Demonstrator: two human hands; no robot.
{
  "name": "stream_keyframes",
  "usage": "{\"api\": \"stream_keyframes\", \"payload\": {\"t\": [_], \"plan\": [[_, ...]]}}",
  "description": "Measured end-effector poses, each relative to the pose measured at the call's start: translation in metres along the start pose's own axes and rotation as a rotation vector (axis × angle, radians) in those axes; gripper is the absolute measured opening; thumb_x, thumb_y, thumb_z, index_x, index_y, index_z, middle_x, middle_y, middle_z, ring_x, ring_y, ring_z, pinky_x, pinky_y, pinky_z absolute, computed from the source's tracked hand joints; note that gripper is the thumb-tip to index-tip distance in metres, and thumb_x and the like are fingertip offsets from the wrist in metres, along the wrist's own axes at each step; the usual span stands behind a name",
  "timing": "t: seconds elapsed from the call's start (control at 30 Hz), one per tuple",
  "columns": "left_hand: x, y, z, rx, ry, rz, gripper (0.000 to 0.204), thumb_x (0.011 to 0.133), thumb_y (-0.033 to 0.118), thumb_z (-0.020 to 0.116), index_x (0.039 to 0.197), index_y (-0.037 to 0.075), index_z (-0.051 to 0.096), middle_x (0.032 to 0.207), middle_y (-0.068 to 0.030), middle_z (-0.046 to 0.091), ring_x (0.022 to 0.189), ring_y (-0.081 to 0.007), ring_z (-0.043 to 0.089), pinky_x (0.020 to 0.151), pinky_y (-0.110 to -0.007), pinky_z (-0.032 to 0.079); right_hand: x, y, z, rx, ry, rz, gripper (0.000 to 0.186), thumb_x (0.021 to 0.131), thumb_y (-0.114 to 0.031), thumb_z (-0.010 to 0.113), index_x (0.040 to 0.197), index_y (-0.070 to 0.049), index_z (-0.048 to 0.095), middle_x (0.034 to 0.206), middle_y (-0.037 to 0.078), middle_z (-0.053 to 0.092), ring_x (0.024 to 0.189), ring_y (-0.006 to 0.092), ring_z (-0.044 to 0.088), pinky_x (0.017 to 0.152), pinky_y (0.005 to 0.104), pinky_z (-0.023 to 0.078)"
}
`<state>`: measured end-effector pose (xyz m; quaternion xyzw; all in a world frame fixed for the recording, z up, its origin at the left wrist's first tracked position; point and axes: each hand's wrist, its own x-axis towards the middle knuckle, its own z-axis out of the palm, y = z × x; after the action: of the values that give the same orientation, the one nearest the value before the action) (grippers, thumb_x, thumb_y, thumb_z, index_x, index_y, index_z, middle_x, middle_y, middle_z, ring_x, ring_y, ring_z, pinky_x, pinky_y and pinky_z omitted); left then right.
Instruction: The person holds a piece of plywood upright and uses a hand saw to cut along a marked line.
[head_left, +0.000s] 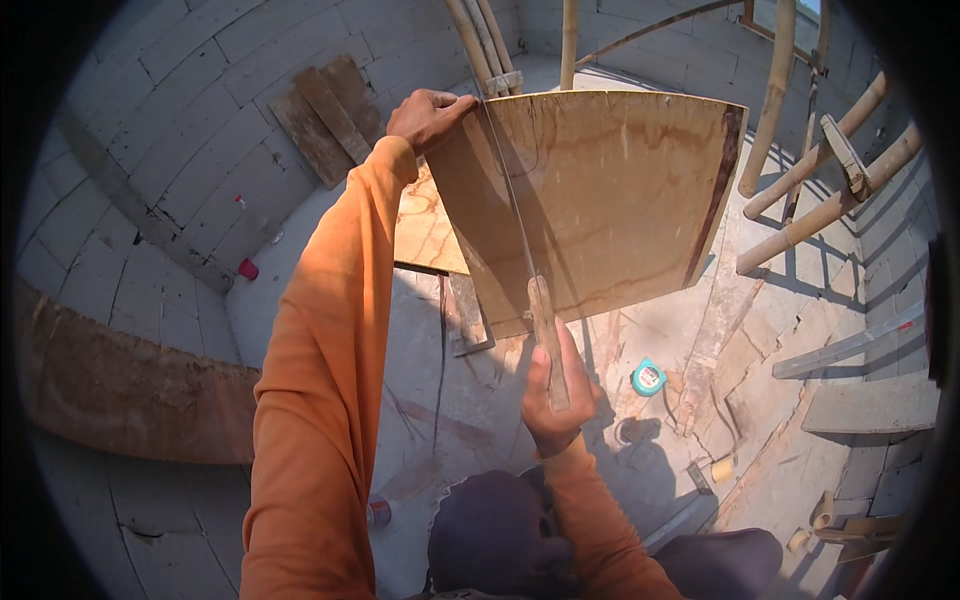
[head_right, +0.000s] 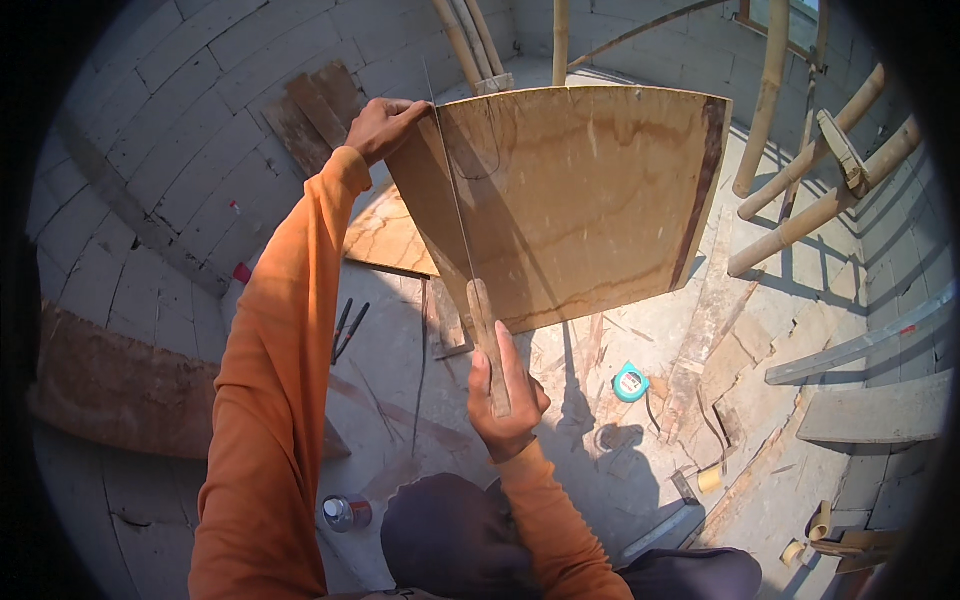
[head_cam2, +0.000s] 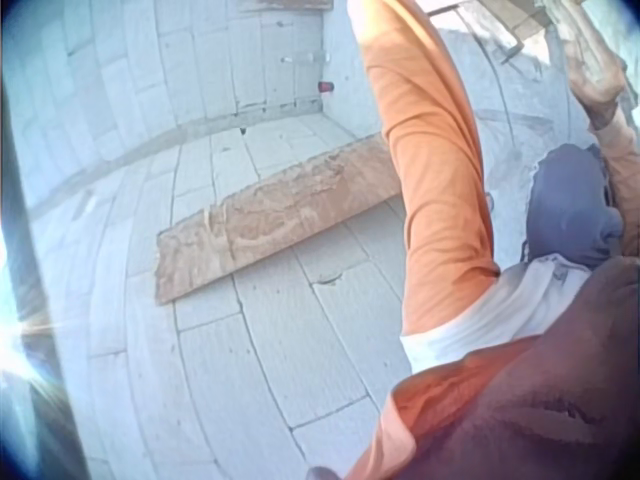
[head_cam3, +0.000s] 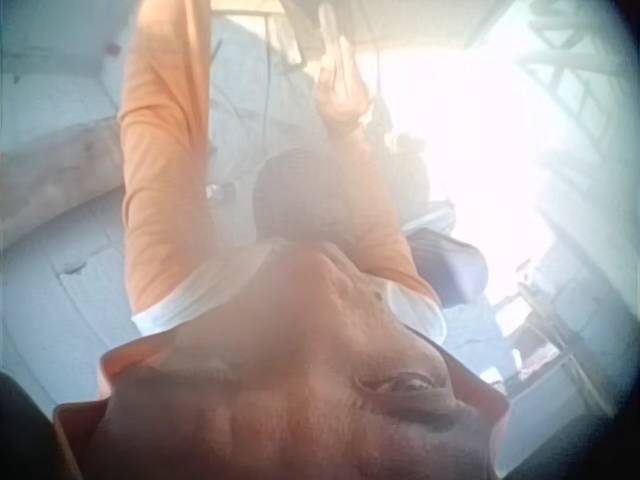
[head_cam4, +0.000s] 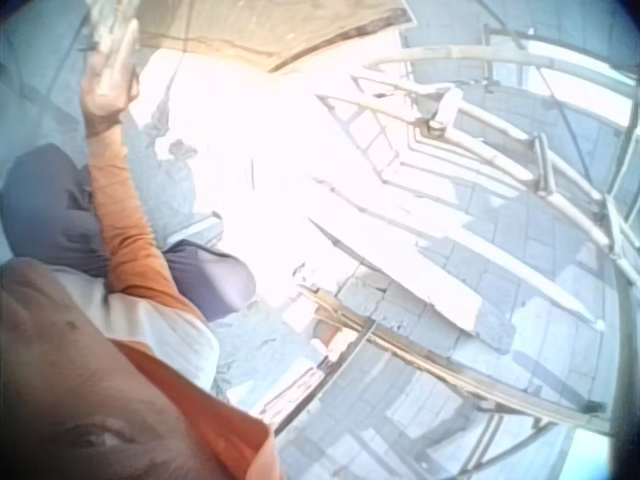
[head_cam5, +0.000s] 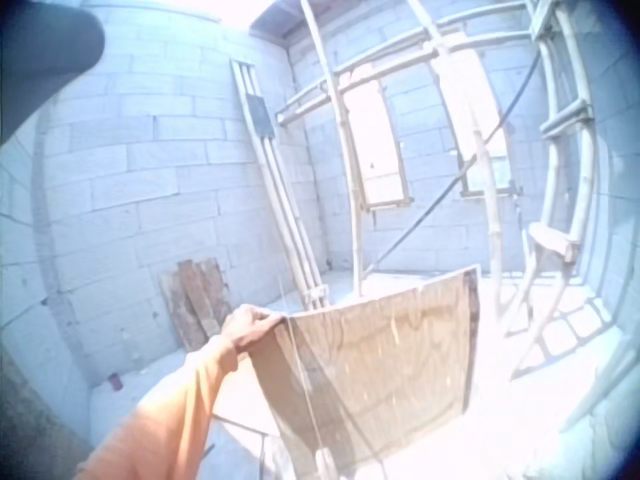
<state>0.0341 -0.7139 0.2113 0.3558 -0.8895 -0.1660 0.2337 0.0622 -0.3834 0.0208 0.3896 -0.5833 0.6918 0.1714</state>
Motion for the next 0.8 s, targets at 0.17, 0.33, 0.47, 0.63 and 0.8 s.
{"api": "stream_keyframes", "payload": {"t": [0.17, 0.33, 0.47, 0.63, 0.8], "plan": [[0.001, -0.006, 0.001, 0.015, 0.025, -0.003, 0.054, 0.092, 0.061, 0.059, 0.118, 0.019, 0.079, 0.112, -0.0118, 0.078, 0.113, -0.0294, 0.071, 0.101, -0.038, 0.051, 0.004, -0.007, 0.004, 0.023, -0.003, 0.009, 0.038, 0.090, 0.000, 0.072, 0.124, 0.015, 0.064, 0.105, 0.026, 0.075, 0.086, 0.0300, 0.078, 0.073, 0.0323, 0.060], [0.001, 0.000, 0.002, 0.020, 0.016, -0.009, 0.056, 0.093, 0.062, 0.058, 0.118, 0.018, 0.079, 0.111, -0.0116, 0.078, 0.113, -0.0293, 0.071, 0.101, -0.038, 0.051, 0.000, -0.001, 0.003, 0.004, 0.004, 0.002, 0.038, 0.090, 0.000, 0.072, 0.124, 0.015, 0.064, 0.106, 0.026, 0.075, 0.086, 0.0309, 0.078, 0.073, 0.0329, 0.061], [-0.004, -0.003, 0.001, 0.037, 0.040, 0.006, 0.056, 0.093, 0.062, 0.058, 0.115, 0.015, 0.079, 0.105, -0.0110, 0.078, 0.107, -0.0280, 0.072, 0.097, -0.038, 0.052, 0.003, -0.001, 0.009, 0.029, 0.003, 0.006, 0.039, 0.090, -0.001, 0.073, 0.124, 0.015, 0.064, 0.107, 0.026, 0.075, 0.087, 0.0314, 0.078, 0.075, 0.0331, 0.061], [-0.004, -0.004, 0.002, 0.030, 0.044, 0.056, 0.057, 0.093, 0.063, 0.057, 0.111, 0.013, 0.079, 0.095, -0.0092, 0.077, 0.098, -0.0252, 0.072, 0.093, -0.037, 0.052, 0.020, -0.007, 0.016, 0.067, -0.004, 0.109, 0.038, 0.090, -0.001, 0.073, 0.125, 0.013, 0.065, 0.107, 0.026, 0.075, 0.086, 0.0306, 0.078, 0.074, 0.0331, 0.061], [-0.004, -0.003, 0.002, 0.051, 0.079, 0.028, 0.057, 0.091, 0.065, 0.057, 0.114, 0.018, 0.080, 0.100, -0.0097, 0.079, 0.103, -0.0294, 0.073, 0.096, -0.038, 0.052, 0.003, -0.001, 0.011, 0.063, 0.029, 0.041, 0.038, 0.090, 0.000, 0.072, 0.125, 0.013, 0.065, 0.106, 0.025, 0.076, 0.087, 0.0299, 0.078, 0.074, 0.0328, 0.060]]}}
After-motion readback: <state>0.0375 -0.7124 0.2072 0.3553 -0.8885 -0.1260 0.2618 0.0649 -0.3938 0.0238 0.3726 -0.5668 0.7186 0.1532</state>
